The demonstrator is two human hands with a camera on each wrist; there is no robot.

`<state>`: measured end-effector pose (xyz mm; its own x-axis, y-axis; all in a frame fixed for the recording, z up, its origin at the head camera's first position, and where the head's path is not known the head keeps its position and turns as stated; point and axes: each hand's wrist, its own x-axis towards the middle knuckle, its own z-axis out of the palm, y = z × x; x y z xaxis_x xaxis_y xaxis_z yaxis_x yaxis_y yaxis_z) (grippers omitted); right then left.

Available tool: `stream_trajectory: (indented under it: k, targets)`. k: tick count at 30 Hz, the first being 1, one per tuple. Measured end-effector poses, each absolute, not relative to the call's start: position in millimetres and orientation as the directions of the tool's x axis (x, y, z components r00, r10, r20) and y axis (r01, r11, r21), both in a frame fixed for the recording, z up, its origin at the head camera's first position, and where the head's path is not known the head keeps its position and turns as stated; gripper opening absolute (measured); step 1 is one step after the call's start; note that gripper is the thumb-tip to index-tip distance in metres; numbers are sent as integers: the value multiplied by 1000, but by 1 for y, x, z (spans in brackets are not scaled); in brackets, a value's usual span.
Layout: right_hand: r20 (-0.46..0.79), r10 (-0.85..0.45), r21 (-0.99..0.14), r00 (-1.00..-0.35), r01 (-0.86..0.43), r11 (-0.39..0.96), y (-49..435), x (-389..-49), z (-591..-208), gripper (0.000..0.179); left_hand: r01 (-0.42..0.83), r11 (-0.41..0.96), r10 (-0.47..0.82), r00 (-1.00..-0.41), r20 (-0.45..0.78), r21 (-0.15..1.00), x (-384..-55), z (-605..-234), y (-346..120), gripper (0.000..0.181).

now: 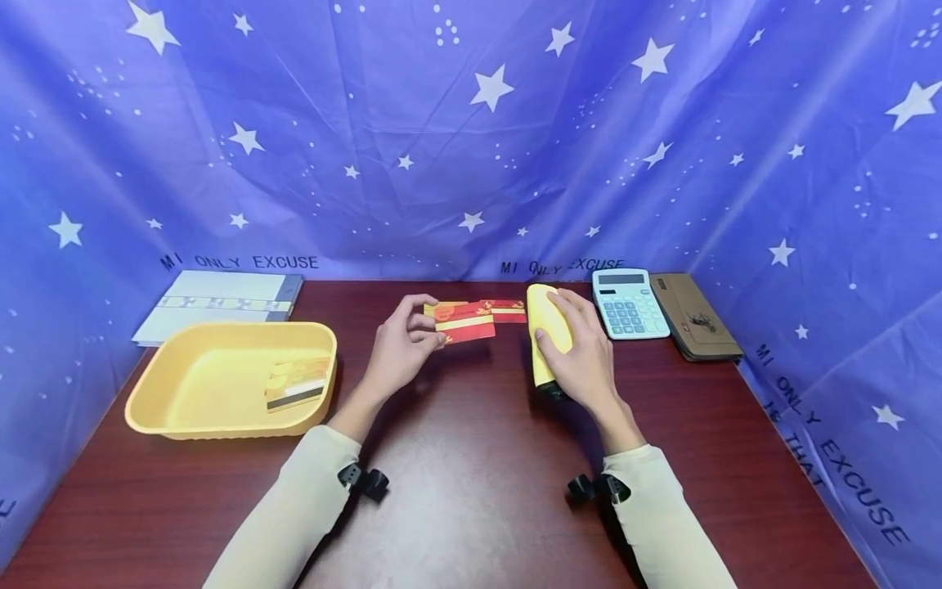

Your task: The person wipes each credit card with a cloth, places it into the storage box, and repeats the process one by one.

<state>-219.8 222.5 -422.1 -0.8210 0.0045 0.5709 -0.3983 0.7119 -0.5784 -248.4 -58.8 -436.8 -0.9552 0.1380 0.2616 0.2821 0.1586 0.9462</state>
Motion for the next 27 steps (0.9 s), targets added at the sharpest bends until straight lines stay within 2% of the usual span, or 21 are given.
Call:
stream_trajectory:
  k: [6, 19, 27]
  targets:
    - [582, -32, -550, -813, -422, 721, 212, -216, -422, 59, 259, 123, 128, -961, 244, 958, -250, -440, -69, 46]
    - [636, -105, -493, -764, -508, 707, 192, -209, -422, 59, 298, 48, 143, -947, 289, 953, -244, -429, -65, 44]
    - [649, -121, -462, -751, -516, 722, 185, -205, -424, 60, 271, -16, 158, -950, 270, 963, -240, -426, -61, 45]
